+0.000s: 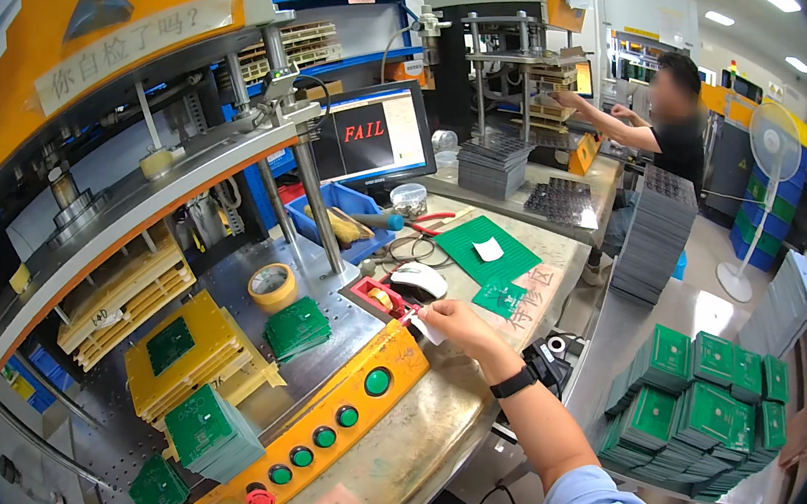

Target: Placing green circuit boards into a press machine and checking the status on a monitor.

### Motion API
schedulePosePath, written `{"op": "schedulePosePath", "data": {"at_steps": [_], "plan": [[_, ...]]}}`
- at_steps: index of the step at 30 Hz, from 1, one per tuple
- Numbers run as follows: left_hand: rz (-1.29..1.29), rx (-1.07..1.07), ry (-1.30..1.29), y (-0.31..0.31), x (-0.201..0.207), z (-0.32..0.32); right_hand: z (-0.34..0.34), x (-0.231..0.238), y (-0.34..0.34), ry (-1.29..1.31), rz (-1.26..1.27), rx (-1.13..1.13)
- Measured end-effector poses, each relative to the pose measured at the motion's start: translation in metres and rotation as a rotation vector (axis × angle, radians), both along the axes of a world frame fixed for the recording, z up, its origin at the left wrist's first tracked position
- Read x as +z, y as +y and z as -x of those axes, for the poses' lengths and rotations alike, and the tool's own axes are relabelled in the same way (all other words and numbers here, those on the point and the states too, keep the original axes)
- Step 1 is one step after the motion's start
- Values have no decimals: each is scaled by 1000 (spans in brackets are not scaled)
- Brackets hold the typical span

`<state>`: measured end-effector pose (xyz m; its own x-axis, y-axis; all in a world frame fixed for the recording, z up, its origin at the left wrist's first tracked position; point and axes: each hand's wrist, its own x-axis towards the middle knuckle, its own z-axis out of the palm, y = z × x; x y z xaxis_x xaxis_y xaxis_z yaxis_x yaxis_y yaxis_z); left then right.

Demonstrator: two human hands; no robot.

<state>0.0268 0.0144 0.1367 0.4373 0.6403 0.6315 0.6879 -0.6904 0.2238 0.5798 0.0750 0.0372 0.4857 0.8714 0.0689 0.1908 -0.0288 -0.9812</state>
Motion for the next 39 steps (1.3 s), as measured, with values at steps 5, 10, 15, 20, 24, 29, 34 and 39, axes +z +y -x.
{"op": "schedulePosePath", "data": {"at_steps": [5,10,15,20,24,29,34,39], "plan": [[262,171,209,31,-2,28,-8,-5,-3,-1,-54,83],[390,98,67,92,16,33,-5,-7,5,-126,-32,53],[-71,-23,-58,152,37,-68,-6,-9,-1,-264,-22,-86],[-37,155,100,227,35,-91,-14,-27,12,-664,-21,-244],[-94,164,322,269,25,-84,-12,-23,-1,-826,102,-410],[85,8,286,280,31,-82,5,5,-14,-408,-283,-166],[75,16,6,228,32,-67,53,44,-24,-97,-264,25],[-190,-75,114,90,37,-53,109,80,-34,-5,-189,531]]}}
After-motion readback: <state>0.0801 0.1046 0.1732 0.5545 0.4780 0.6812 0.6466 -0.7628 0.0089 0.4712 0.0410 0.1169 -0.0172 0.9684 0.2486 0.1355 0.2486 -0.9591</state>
